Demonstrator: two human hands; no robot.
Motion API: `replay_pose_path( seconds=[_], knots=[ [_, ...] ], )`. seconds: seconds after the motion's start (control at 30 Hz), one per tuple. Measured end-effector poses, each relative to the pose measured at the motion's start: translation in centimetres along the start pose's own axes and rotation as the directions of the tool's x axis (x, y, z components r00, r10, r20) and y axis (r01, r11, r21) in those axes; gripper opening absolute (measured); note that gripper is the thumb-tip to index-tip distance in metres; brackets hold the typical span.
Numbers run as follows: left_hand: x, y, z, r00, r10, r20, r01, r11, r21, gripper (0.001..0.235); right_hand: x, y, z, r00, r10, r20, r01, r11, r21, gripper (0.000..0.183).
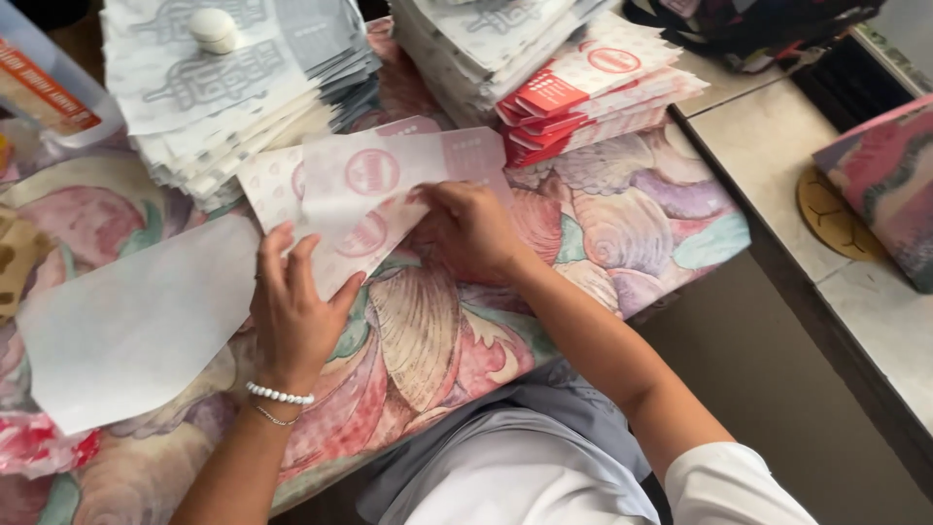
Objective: Folding paper wrappers for food packaging on a workspace table.
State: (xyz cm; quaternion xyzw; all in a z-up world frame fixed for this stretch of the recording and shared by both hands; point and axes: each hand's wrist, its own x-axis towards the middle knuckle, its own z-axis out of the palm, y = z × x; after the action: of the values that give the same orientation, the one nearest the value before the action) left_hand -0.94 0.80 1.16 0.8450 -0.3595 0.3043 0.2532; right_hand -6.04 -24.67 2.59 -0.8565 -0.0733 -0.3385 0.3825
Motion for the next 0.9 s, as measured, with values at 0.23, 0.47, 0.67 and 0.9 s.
replay_pose_path(
  seconds=[0.23, 0.47, 0.67, 0.9],
  knots=[
    [-2.3, -2.4, 3.4, 0.988, 0.097, 0.119, -0.105, 0.993, 0.059, 0.025, -1.0, 2.7, 1.6, 0.997, 0.082, 0.003, -0.081, 0.991, -0.103, 0.029],
    [-1.7, -1.3, 2.6, 0.990, -0.070, 0.126, 0.087, 0.987, -0.137, 0.011, 3.1, -1.8, 2.5, 0.837, -0.261, 0.481, 0.189, 0.963, 0.194, 0.028],
    [-0.9, -1.3, 2.2, 0.981, -0.158, 0.110, 0.178, 0.964, -0.197, 0.013, 2.6, -1.9, 3.3, 0.846, -0.257, 0.468, 0.142, 0.953, 0.267, 0.026],
    [0.2, 0.2, 0.1, 0.971, -0.237, -0.017, 0.228, 0.952, -0.203, 0.055, 1.6, -0.3, 4.4, 0.904, -0.151, 0.401, 0.050, 0.967, 0.250, 0.012]
  ],
)
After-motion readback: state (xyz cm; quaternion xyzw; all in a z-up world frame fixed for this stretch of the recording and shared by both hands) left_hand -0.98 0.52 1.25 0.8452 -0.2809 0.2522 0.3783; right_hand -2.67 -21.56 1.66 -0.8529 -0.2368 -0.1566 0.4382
